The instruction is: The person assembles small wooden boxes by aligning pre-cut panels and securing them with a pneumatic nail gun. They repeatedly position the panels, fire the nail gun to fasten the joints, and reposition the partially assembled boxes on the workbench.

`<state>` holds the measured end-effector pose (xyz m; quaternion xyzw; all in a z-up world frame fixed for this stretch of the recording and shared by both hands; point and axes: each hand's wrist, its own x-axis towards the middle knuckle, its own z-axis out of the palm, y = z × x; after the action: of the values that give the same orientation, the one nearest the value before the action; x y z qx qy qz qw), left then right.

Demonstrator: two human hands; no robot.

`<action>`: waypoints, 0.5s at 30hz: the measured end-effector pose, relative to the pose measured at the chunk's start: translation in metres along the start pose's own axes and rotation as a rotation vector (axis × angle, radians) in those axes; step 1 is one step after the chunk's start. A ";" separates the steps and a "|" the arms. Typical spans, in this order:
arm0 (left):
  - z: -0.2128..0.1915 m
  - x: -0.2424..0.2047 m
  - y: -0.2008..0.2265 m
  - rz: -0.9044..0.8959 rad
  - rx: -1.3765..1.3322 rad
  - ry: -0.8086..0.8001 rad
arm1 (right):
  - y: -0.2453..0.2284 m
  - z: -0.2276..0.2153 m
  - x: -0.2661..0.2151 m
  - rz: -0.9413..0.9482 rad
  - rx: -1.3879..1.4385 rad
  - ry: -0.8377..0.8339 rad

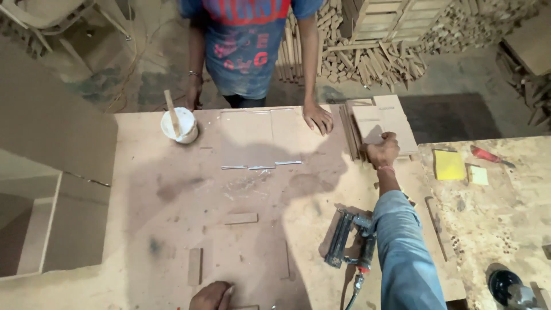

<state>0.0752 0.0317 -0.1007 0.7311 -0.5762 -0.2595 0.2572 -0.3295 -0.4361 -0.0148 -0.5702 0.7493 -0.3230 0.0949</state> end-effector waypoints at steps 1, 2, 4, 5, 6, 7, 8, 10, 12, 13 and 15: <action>0.002 -0.013 -0.012 0.128 -0.042 0.055 | 0.000 -0.002 -0.010 0.085 0.154 -0.059; 0.005 -0.023 -0.021 0.256 -0.084 0.112 | 0.002 -0.004 -0.021 0.169 0.308 -0.118; 0.007 -0.019 -0.032 0.225 -0.208 0.131 | 0.003 -0.004 -0.043 0.215 0.563 -0.212; 0.007 -0.016 -0.034 0.200 -0.267 0.142 | 0.009 0.000 -0.068 0.173 0.657 -0.266; 0.007 -0.010 -0.034 0.226 -0.334 0.135 | 0.015 0.004 -0.096 0.122 0.990 -0.432; 0.006 -0.007 -0.033 0.238 -0.401 0.121 | 0.027 0.008 -0.137 0.082 1.316 -0.609; 0.007 -0.004 -0.031 0.187 -0.441 0.066 | 0.037 0.011 -0.182 0.350 1.193 -0.546; 0.007 0.008 -0.026 0.175 -0.715 -0.021 | 0.041 0.020 -0.281 0.017 1.085 -0.532; 0.000 0.009 -0.027 -0.016 -0.993 -0.113 | 0.025 0.023 -0.377 0.036 0.937 -0.587; -0.006 0.009 -0.029 -0.239 -1.031 -0.169 | 0.009 0.022 -0.414 0.083 0.866 -0.637; -0.018 -0.003 -0.038 -0.456 -1.097 -0.210 | -0.021 0.012 -0.470 0.118 0.744 -0.723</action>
<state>0.1134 0.0438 -0.1131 0.5671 -0.2092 -0.6384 0.4765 -0.1507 -0.0132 -0.1182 -0.5299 0.5342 -0.3439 0.5618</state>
